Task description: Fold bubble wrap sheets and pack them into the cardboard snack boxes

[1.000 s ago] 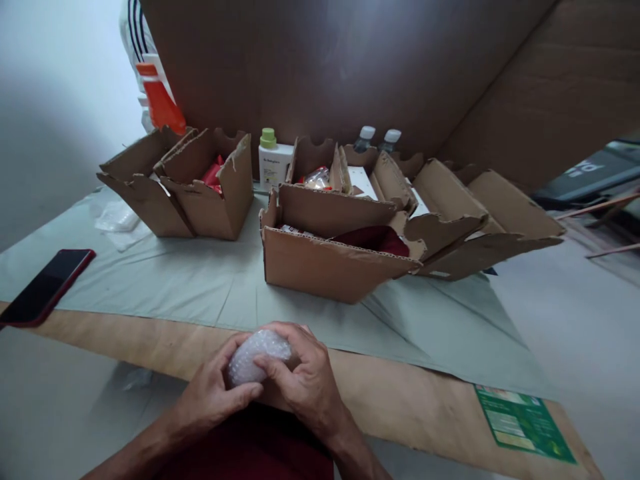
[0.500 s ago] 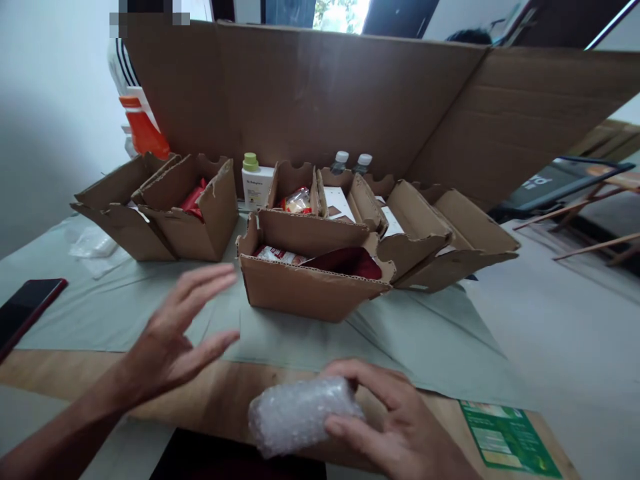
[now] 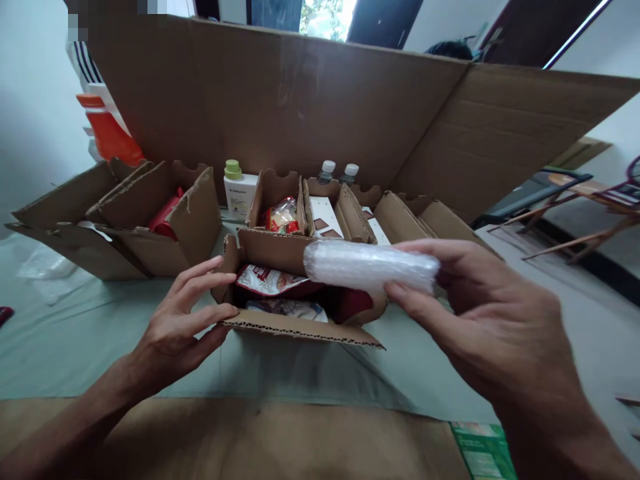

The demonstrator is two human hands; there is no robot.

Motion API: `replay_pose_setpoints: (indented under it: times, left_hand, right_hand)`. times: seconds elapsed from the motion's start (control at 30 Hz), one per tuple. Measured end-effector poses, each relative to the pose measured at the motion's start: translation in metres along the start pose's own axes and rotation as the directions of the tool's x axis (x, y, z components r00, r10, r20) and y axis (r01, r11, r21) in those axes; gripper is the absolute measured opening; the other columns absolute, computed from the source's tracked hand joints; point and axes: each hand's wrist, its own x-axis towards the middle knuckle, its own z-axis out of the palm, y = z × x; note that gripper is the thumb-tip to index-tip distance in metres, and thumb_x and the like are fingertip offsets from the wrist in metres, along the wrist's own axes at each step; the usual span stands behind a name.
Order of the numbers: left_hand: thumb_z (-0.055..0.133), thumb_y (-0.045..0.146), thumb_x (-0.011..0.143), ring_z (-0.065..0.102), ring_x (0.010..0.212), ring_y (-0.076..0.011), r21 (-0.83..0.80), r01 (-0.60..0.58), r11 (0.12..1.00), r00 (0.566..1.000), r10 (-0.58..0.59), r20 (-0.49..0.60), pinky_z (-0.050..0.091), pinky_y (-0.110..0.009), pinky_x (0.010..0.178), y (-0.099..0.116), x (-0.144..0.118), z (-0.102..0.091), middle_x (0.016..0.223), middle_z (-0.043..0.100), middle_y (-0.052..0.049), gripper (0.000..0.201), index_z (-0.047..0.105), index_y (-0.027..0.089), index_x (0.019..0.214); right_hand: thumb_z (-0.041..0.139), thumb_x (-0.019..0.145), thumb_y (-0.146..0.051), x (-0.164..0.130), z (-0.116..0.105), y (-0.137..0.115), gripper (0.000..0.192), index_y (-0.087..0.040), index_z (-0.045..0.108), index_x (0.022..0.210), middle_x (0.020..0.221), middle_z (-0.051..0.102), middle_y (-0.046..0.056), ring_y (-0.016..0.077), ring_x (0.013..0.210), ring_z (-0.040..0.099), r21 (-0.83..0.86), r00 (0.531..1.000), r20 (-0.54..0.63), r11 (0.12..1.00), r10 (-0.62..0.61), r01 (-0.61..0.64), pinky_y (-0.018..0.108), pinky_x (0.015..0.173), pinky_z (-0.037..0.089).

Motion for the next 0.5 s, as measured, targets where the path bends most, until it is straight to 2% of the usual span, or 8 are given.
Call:
replay_pose_setpoints:
  times: [0.07, 0.17, 0.3, 0.4, 0.5]
  left_hand:
    - [0.062, 0.004, 0.089, 0.042, 0.146, -0.0370, -0.018, -0.011, 1.000, 1.000, 0.011, 0.001, 0.049, -0.058, 0.112, -0.002, -0.001, 0.001, 0.137, 0.059, -0.015, 0.020, 0.068, 0.018, 0.101]
    - [0.062, 0.002, 0.087, 0.039, 0.147, -0.0396, -0.042, -0.015, 0.999, 1.000, 0.015, -0.014, 0.048, -0.061, 0.112, -0.004, -0.005, 0.004, 0.137, 0.057, -0.015, 0.022, 0.068, 0.018, 0.102]
    - [0.062, 0.004, 0.088, 0.035, 0.149, -0.0401, -0.065, -0.007, 0.998, 1.000, 0.007, -0.006, 0.047, -0.061, 0.112, -0.006, -0.011, 0.006, 0.137, 0.058, -0.014, 0.024, 0.068, 0.019, 0.106]
    - [0.060, 0.003, 0.088, 0.035, 0.150, -0.0391, -0.064, -0.009, 0.998, 1.000, 0.008, -0.015, 0.047, -0.060, 0.113, -0.007, -0.012, 0.007, 0.133, 0.061, -0.013, 0.025, 0.069, 0.020, 0.106]
    - [0.060, 0.003, 0.089, 0.035, 0.150, -0.0383, -0.059, -0.006, 0.998, 1.000, 0.005, -0.031, 0.049, -0.057, 0.111, -0.008, -0.011, 0.008, 0.129, 0.064, -0.012, 0.024, 0.069, 0.020, 0.104]
  right_hand:
    - [0.083, 0.076, -0.056, 0.012, 0.011, -0.010, 0.039, -0.031, 0.077, 0.106, 0.093, 0.078, -0.001, 0.0174, 0.075, 0.071, -0.033, 0.989, 0.114, 0.995, -0.092, 0.096, 0.030, 0.069, 0.056]
    - [0.078, 0.080, -0.058, 0.022, 0.021, -0.023, 0.035, -0.030, 0.077, 0.100, 0.089, 0.078, -0.002, 0.0167, 0.072, 0.071, -0.062, 0.934, 0.312, 0.978, -0.173, 0.202, 0.027, 0.063, 0.055]
    - [0.069, 0.083, -0.069, 0.027, 0.026, -0.023, 0.042, -0.027, 0.075, 0.088, 0.074, 0.074, -0.001, 0.0168, 0.058, 0.066, -0.157, 0.829, 0.551, 0.964, -0.095, 0.215, 0.027, 0.047, 0.050]
    - [0.061, 0.086, -0.072, 0.027, 0.022, -0.007, 0.046, -0.028, 0.072, 0.086, 0.063, 0.069, 0.000, 0.0169, 0.047, 0.058, -0.294, 0.777, 0.629, 0.917, -0.028, 0.271, 0.030, 0.041, 0.043]
    - [0.060, 0.089, -0.064, 0.028, 0.015, 0.006, 0.039, -0.029, 0.073, 0.099, 0.071, 0.072, 0.004, 0.0220, 0.055, 0.063, -0.417, 0.766, 0.635, 0.793, -0.095, 0.443, 0.035, 0.048, 0.044]
